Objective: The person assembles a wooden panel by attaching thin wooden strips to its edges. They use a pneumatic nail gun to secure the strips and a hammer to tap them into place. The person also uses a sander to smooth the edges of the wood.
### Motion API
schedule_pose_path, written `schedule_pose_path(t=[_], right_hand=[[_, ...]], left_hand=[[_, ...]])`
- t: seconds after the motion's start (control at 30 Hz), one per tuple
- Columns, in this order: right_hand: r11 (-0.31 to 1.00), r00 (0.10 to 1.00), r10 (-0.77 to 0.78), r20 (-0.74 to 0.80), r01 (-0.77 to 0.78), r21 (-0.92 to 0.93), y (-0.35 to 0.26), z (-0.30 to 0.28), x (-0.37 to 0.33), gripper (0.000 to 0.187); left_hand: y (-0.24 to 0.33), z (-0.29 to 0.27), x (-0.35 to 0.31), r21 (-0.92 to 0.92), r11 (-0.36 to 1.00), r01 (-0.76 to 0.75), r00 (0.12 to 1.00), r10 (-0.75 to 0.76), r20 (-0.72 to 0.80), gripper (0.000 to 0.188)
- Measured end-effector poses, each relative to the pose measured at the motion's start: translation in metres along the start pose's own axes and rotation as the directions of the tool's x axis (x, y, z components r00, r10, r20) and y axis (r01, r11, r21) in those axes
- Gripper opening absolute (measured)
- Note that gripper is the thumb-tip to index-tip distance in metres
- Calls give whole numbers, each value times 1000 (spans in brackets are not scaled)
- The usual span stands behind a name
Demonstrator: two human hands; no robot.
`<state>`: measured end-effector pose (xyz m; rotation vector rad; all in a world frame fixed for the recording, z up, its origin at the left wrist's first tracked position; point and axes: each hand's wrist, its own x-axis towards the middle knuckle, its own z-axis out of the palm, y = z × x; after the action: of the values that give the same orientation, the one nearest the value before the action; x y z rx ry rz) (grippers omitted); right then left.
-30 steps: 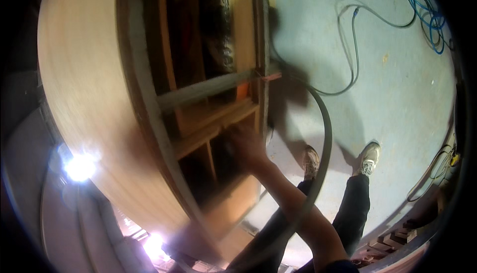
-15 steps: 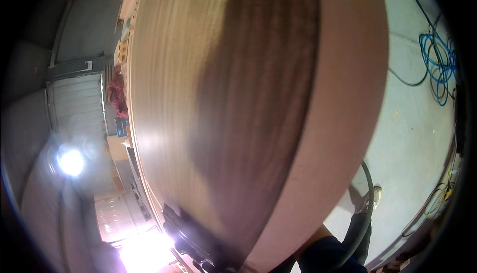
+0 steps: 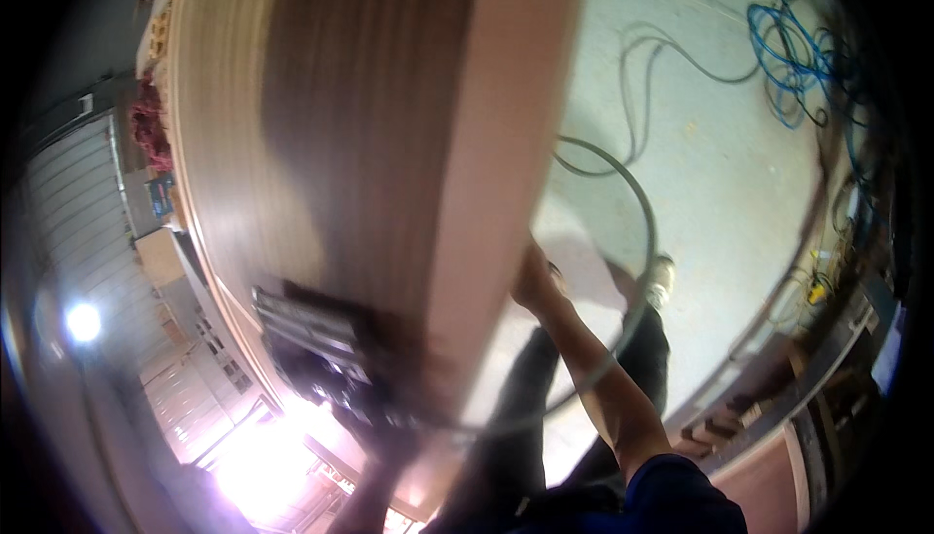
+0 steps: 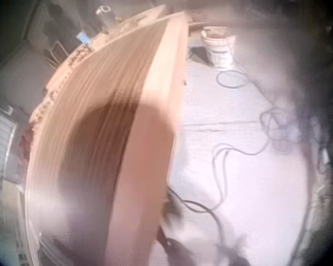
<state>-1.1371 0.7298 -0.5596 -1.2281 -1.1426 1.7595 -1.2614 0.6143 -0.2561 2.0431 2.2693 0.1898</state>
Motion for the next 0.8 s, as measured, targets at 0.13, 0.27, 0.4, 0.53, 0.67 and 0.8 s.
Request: schedule_pose_path(t=[0.13, 0.27, 0.4, 0.53, 0.67, 0.8], right_hand=[[988, 977, 135, -166, -144, -46, -65, -96, -125, 46], [993, 980, 26, -195, -48, -106, -156, -160, -205, 48], [992, 979, -84, -186, 64, -108, -228, -197, -258, 53], [998, 979, -69, -190, 69, -6, -307, -212, -287, 50], [837, 984, 162, -70, -99, 539, -357, -219, -312, 44], [463, 967, 220, 132, -223, 858, -392, -210, -327, 41]], left_hand=[[-10, 7, -9, -51, 998, -45, 998, 43, -37, 65], [-44, 12, -43, -95, 993, -63, 997, 58, -57, 62], [-16, 11, -27, -126, 983, 134, 984, -147, -98, 56], [78, -7, -37, -366, 914, 175, 946, -259, -194, 42], [237, -53, 7, -901, 176, 395, 918, -84, 386, 40], [304, -101, 50, -805, -310, 506, 862, 171, 477, 29]])
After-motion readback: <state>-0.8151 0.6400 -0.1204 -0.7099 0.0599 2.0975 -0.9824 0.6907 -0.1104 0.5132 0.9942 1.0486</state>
